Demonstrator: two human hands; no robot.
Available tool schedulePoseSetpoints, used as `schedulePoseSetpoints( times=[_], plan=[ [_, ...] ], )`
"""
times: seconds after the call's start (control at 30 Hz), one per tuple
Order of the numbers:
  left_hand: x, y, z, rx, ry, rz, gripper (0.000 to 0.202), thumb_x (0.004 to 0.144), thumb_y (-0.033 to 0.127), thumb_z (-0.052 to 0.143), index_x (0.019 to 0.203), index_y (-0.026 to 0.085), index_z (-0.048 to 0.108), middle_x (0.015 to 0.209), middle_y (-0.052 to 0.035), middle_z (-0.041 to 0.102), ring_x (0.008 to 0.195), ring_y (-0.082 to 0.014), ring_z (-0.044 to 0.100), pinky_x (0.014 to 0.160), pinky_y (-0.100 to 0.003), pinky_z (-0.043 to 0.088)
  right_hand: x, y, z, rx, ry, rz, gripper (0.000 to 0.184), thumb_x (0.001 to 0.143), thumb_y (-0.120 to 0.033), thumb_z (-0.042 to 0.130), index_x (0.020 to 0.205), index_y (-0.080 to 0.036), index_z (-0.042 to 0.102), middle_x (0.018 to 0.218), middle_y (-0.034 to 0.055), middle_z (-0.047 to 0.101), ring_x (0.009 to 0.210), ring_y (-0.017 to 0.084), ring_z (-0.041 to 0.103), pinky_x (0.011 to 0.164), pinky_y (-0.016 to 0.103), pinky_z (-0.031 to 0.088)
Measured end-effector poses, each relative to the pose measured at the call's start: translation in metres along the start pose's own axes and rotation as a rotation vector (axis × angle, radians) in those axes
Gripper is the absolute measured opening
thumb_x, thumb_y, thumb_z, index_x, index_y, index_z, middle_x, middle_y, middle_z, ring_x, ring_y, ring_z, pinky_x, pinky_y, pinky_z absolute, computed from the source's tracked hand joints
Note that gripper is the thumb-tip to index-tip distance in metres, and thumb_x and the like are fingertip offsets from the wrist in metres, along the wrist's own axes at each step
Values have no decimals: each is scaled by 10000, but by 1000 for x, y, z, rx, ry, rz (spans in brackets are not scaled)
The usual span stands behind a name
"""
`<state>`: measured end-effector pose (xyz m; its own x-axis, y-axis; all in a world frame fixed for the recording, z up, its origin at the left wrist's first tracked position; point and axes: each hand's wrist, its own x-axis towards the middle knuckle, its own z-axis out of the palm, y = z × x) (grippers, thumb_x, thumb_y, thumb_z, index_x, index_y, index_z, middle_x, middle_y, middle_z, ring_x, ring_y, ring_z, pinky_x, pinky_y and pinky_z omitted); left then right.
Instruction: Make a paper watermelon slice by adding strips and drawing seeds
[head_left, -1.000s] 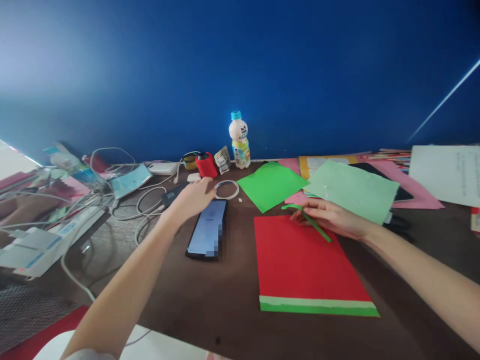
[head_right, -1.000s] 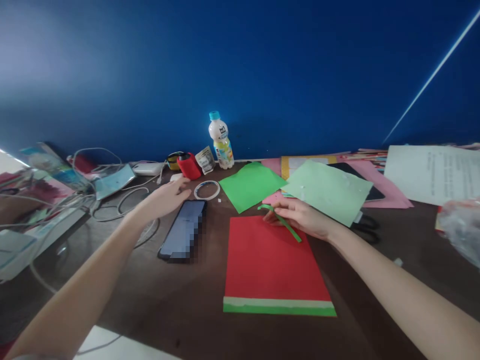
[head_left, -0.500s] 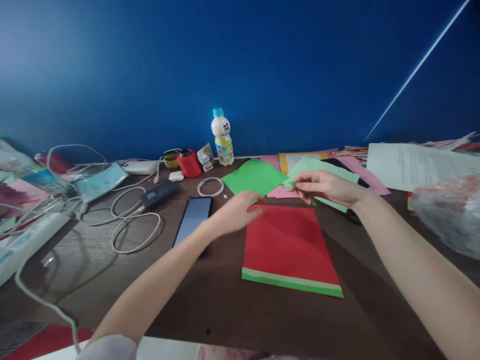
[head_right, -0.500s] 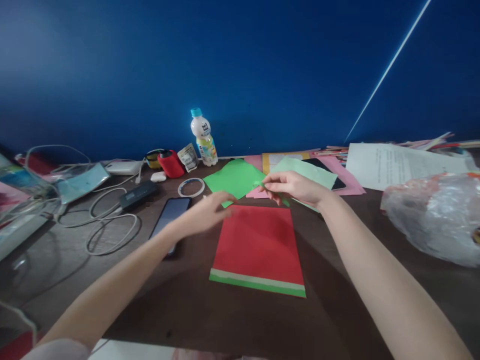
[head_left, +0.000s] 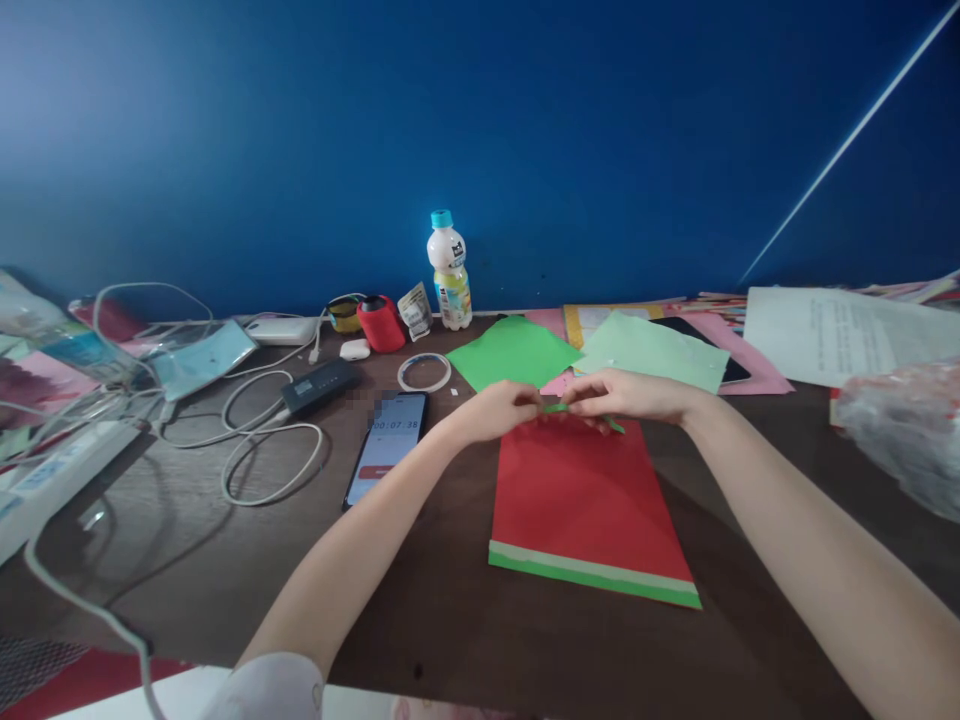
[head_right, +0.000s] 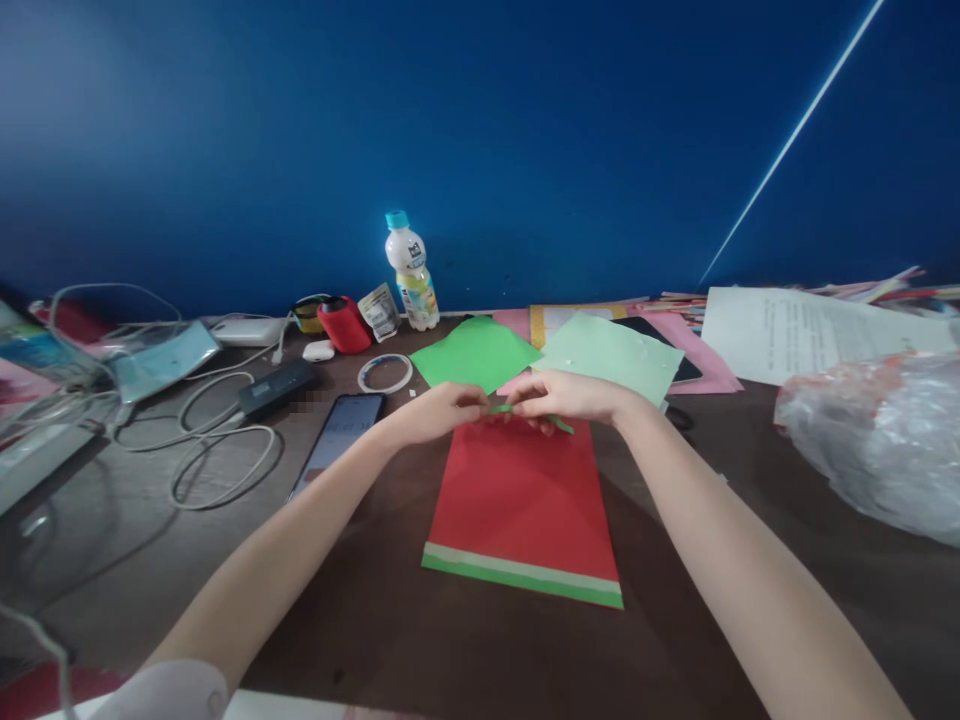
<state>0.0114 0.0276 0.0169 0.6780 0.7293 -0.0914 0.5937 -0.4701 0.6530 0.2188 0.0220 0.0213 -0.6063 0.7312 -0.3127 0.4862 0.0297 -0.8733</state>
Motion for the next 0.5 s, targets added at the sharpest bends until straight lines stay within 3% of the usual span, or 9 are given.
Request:
schedulePoseSetpoints(
  times=[0.2,0.33,0.5],
  plan=[
    [-1,-2,-4,25,-64,-37,237,750,243,418,748,146,634,704,-14,633,655,-130,555,600,-217,397,-2,5,-5,-48,-3,139,252,694,-352,587,869,-174,626,611,4,572,509,113,512,526,254,404],
    [-1,-9,-17,72,-52,-81,225,711,247,476,809,142,649,795,-31,650,712,-149,552,649,-234,385,-8,8,-10,-32,45,126,199,691,-366,589,703,-171,629,592,6,575,525,115,512,541,256,404],
    [3,-19,-19,48,-76,-113,261,694,277,497,867,135,631,786,-35,647,686,-137,558,632,-223,399,-13,23,-12,-51,128,146,205,683,-368,594,717,-171,640,748,48,648,651,157,571,580,266,427]
  ],
)
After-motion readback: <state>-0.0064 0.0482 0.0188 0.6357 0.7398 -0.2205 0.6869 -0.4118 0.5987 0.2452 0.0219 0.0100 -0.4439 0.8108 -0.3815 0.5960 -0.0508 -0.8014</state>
